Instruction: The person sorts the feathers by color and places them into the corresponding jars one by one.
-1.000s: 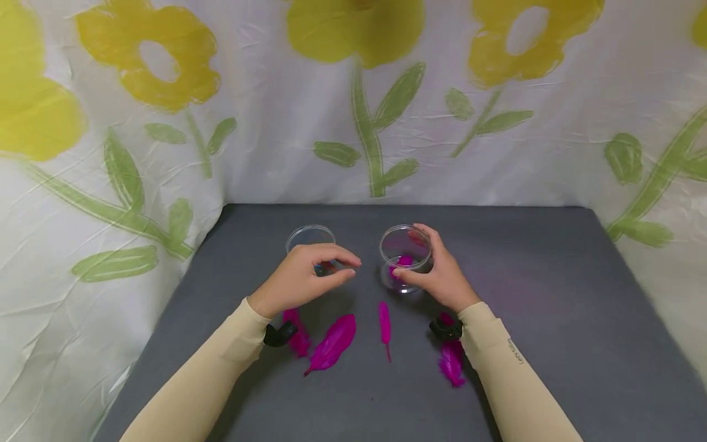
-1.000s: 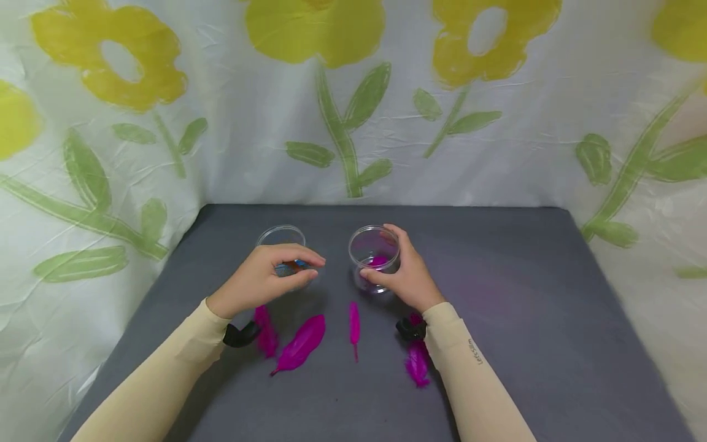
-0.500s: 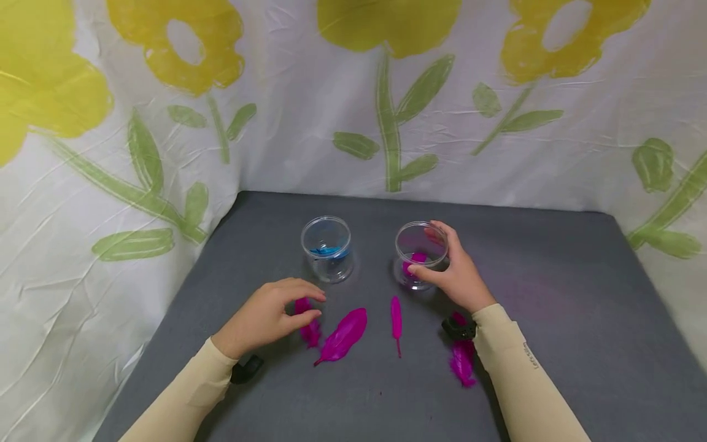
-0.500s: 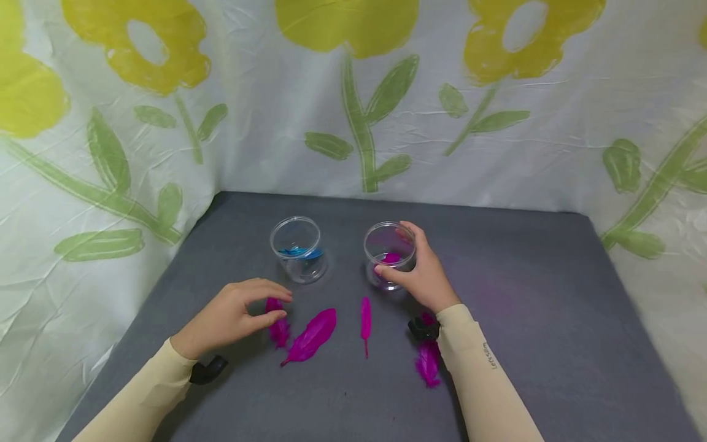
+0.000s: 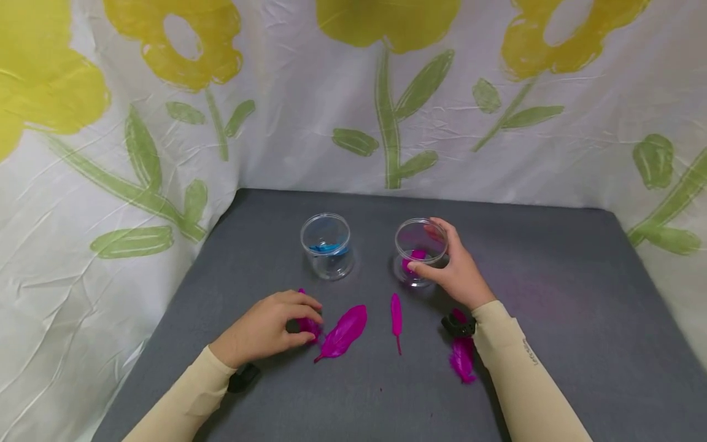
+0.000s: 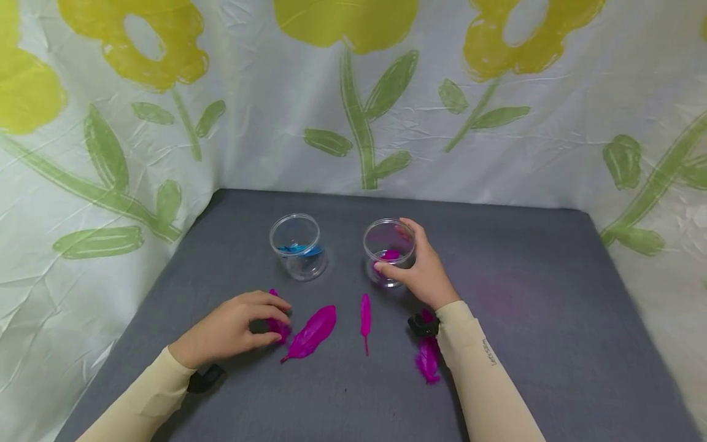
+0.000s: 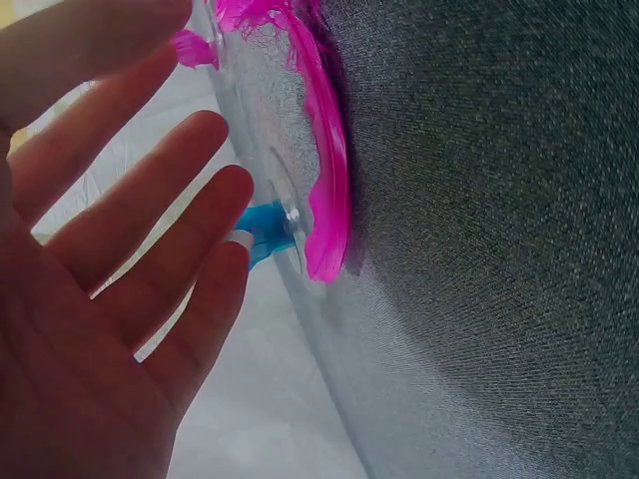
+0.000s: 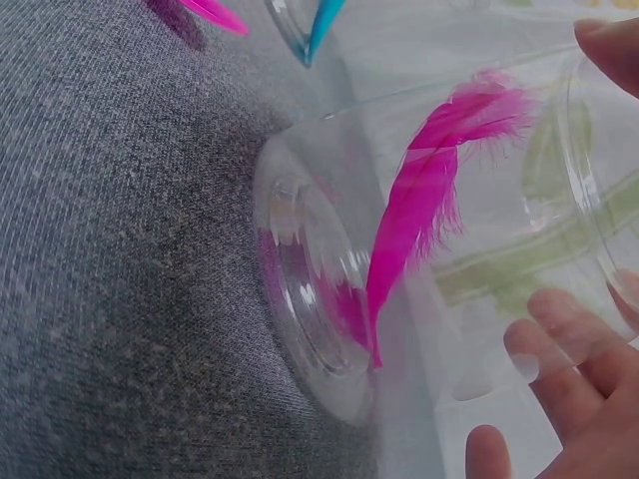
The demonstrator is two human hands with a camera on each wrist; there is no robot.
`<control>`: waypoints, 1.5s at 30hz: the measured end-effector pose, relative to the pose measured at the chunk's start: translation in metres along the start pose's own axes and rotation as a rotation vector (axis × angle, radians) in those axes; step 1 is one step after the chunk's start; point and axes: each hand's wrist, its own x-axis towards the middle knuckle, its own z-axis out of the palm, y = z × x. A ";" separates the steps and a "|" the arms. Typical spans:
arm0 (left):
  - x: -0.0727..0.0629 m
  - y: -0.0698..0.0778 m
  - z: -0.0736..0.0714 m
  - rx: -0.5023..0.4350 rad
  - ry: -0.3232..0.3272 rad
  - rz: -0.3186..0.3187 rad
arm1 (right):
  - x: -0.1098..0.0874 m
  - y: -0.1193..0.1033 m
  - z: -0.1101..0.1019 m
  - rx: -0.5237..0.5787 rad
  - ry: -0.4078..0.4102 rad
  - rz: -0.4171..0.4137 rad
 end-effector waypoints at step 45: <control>0.009 0.001 0.012 0.080 -0.070 0.001 | -0.001 0.000 -0.001 0.008 0.002 0.029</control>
